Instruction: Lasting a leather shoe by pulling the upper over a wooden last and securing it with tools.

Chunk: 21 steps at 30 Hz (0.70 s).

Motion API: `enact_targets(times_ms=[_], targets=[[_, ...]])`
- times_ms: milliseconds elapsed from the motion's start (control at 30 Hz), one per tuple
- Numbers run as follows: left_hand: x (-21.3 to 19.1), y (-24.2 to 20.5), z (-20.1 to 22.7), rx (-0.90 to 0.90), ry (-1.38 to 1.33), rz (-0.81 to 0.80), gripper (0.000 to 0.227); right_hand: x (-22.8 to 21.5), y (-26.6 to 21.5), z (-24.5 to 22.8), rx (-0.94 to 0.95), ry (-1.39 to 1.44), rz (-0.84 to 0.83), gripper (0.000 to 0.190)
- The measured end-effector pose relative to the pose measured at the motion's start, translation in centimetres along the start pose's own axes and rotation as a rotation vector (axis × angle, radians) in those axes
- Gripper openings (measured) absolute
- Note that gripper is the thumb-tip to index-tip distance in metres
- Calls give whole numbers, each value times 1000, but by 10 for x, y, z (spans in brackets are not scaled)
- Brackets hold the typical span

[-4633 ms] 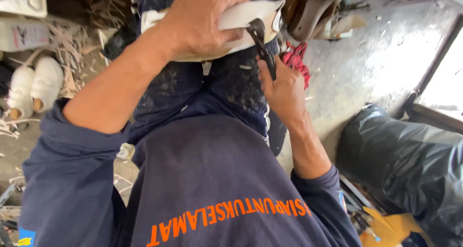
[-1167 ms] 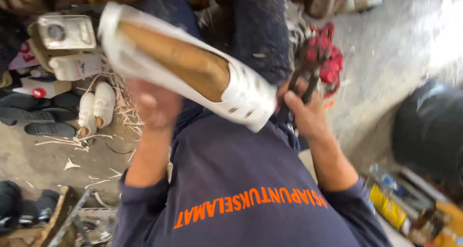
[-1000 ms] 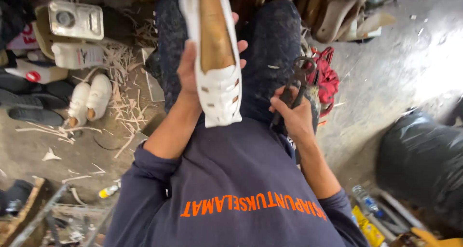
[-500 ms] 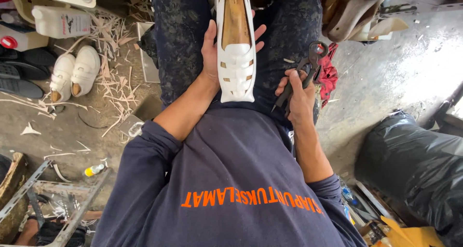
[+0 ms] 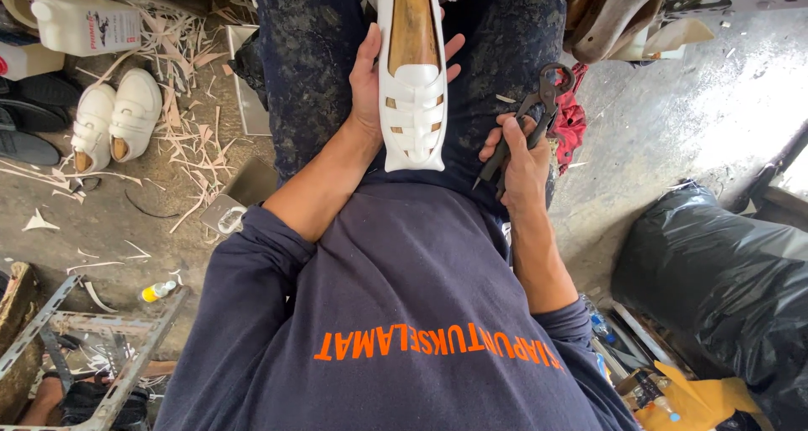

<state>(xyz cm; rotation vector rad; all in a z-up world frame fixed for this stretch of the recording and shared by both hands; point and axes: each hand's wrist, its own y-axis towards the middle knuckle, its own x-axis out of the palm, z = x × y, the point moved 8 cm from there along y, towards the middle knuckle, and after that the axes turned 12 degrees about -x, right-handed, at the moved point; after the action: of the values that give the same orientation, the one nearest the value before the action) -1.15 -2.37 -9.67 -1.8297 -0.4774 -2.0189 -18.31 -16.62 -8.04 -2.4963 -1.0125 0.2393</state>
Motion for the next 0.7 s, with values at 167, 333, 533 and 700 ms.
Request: enact_targets(times_ms=[167, 333, 533, 700], targets=[[-17, -5, -7, -127, -192, 463, 92, 1, 0, -3, -12, -9, -2, 25], [10, 2, -7, -232, -190, 395, 107, 2, 0, -2, 1, -33, -8, 24], [-16, 2, -23, -246, -188, 143, 106, -13, 14, 30, -187, 30, -70, 21], [-13, 2, -22, -254, -137, 101, 105, -9, 13, 26, -167, 37, -54, 21]])
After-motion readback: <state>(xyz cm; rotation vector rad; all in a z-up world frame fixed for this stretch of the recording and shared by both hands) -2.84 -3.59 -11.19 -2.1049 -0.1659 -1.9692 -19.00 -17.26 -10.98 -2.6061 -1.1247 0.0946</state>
